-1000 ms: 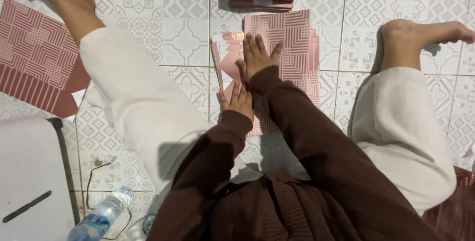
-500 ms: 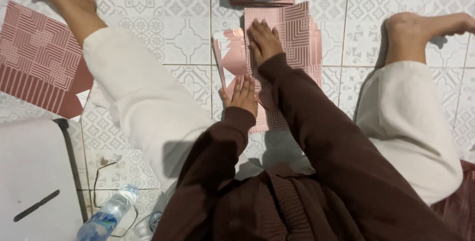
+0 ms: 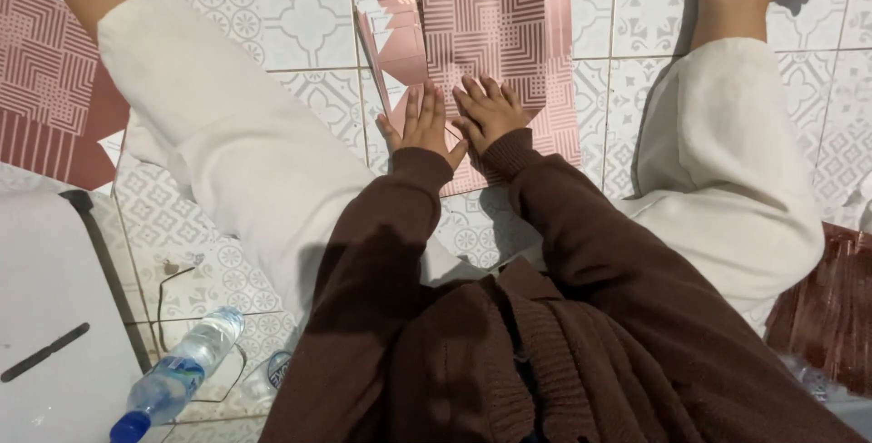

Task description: Folding a flat cardboard sheet into a box by following pre-scored lines and tucking in flaps.

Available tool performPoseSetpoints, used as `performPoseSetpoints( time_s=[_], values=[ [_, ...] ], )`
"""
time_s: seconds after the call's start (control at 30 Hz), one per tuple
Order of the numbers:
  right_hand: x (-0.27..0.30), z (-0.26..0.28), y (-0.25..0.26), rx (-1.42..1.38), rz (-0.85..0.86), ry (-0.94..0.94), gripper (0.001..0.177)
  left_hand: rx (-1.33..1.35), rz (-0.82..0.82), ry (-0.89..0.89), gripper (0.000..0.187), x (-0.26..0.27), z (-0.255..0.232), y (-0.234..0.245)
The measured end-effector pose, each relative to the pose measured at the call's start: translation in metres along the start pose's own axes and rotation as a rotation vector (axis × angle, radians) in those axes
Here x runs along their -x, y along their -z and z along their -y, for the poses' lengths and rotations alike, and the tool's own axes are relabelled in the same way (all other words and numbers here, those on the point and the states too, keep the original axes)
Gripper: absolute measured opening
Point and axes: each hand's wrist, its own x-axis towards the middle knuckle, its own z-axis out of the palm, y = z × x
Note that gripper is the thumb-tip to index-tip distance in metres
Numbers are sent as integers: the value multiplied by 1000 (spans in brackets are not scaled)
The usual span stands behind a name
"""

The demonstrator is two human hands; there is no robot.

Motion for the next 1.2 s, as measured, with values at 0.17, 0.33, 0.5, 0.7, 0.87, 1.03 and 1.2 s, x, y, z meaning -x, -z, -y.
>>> performPoseSetpoints(
  time_s=[0.17, 0.33, 0.5, 0.7, 0.87, 1.03, 1.2],
  values=[
    [-8, -2, -16, 66, 82, -111, 77, 21, 39, 26, 87, -2, -1, 2],
    [-4, 2, 3, 64, 170, -77, 81, 41, 37, 12, 99, 1, 0, 5],
    [22, -16, 15, 116, 215, 20, 91, 54, 30, -17, 113, 9, 1, 13],
    [58, -45, 10, 274, 83, 107, 101, 49, 79, -20, 121, 18, -8, 34],
    [48, -73, 9, 180, 57, 209, 62, -94, 22, 29, 92, 2, -12, 5],
    [54, -78, 25, 219, 21, 30, 73, -117, 34, 6, 103, 8, -9, 15],
    [50, -66, 47, 272, 210, -187, 93, -146, 24, -22, 108, 12, -14, 24]
  ],
)
